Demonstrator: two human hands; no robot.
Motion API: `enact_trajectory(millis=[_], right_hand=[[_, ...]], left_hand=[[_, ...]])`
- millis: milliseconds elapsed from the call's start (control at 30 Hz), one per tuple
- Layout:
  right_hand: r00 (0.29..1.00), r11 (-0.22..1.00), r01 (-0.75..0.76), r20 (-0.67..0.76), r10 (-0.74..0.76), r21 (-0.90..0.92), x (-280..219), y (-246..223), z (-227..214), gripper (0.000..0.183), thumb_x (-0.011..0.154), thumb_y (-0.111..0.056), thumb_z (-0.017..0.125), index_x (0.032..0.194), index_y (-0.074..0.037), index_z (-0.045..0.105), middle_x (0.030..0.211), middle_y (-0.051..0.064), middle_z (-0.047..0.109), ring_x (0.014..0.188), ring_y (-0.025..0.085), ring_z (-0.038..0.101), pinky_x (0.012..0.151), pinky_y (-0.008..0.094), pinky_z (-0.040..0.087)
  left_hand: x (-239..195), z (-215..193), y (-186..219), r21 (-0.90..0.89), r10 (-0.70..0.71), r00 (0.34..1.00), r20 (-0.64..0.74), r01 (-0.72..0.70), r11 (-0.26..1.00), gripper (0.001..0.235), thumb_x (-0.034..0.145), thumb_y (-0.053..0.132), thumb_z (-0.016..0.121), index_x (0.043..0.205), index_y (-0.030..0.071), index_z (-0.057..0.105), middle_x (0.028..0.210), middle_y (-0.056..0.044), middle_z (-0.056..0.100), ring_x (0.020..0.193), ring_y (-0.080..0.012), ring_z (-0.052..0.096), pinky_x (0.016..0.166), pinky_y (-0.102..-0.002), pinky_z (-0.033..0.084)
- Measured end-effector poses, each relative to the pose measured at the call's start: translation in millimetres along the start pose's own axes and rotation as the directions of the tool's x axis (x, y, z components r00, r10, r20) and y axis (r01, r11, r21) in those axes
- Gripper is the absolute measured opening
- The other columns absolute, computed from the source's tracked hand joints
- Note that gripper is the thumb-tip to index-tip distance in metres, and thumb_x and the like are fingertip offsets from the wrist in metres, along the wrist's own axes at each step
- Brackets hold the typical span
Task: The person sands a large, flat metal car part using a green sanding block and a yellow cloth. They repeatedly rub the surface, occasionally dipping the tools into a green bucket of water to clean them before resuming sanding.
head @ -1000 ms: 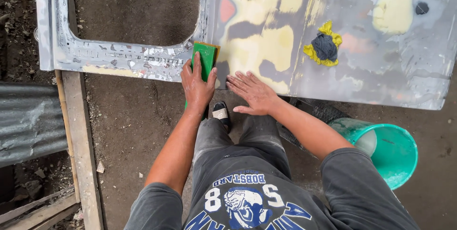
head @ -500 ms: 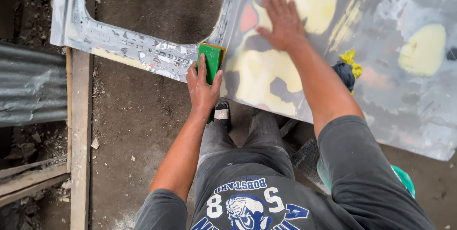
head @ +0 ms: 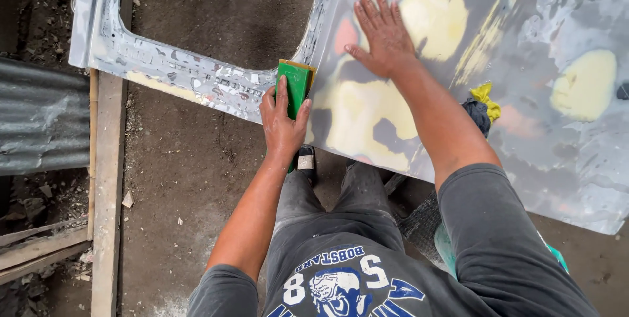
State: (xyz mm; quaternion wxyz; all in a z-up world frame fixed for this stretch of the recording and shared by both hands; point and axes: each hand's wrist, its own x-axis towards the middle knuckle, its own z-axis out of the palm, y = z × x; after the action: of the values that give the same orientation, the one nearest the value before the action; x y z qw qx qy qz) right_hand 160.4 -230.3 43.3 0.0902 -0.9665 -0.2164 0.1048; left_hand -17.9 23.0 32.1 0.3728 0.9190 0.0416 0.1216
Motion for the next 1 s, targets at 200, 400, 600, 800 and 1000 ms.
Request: enact_trajectory(millis=[200,400,600,800,1000], right_hand=[[0.997,0.998,0.041,0.062,-0.038,-0.054,-18,-24,15,0.098,0.097,-0.073,0.036,0.166,-0.01,0.007,0.174,0.011,0.003,0.159,0.032,-0.002,0.128,0.048,-0.001],[0.994,0.994,0.088,0.07,-0.084,-0.057,-42,-49,22,0.101,0.095,-0.076,0.036,0.165,-0.01,0.006,0.173,0.011,0.003,0.159,0.031,-0.002,0.129,0.047,-0.001],[0.989,0.99,0.134,0.072,-0.132,-0.035,-67,-73,31,0.102,0.094,-0.074,0.039,0.165,-0.008,0.008,0.173,0.013,0.005,0.159,0.033,0.0,0.128,0.048,0.0],[0.963,0.964,0.264,0.064,-0.261,-0.03,-106,-107,44,0.102,0.094,-0.072,0.043,0.163,-0.003,0.015,0.171,0.017,0.01,0.158,0.038,0.005,0.127,0.052,0.005],[0.9,0.908,0.415,0.125,-0.418,0.051,-145,-124,59,0.1,0.091,-0.071,0.05,0.16,-0.004,0.023,0.167,0.018,0.024,0.156,0.038,0.017,0.125,0.054,0.012]], left_hand=[[-3,-2,8,-0.036,0.059,0.998,0.003,-0.059,0.998,0.077,0.093,0.033,0.078,0.156,0.007,0.042,0.137,-0.023,0.051,0.123,-0.0416,0.051,0.107,-0.051,0.042],[-9,-7,6,-0.048,0.057,0.998,0.013,-0.057,0.997,0.076,0.093,0.032,0.078,0.156,0.008,0.042,0.136,-0.022,0.052,0.124,-0.0412,0.052,0.107,-0.051,0.042],[-17,-14,3,-0.038,0.061,0.998,0.0,-0.061,0.997,0.076,0.093,0.033,0.078,0.156,0.009,0.043,0.136,-0.023,0.051,0.124,-0.0417,0.051,0.107,-0.051,0.042],[-23,-18,0,-0.048,0.054,0.999,0.01,-0.053,0.997,0.076,0.093,0.033,0.078,0.156,0.009,0.043,0.136,-0.022,0.052,0.124,-0.041,0.051,0.108,-0.051,0.042],[-16,-13,0,-0.054,0.044,0.999,0.012,-0.044,0.998,0.074,0.094,0.031,0.078,0.156,0.008,0.044,0.138,-0.022,0.052,0.123,-0.0416,0.051,0.107,-0.051,0.042]])
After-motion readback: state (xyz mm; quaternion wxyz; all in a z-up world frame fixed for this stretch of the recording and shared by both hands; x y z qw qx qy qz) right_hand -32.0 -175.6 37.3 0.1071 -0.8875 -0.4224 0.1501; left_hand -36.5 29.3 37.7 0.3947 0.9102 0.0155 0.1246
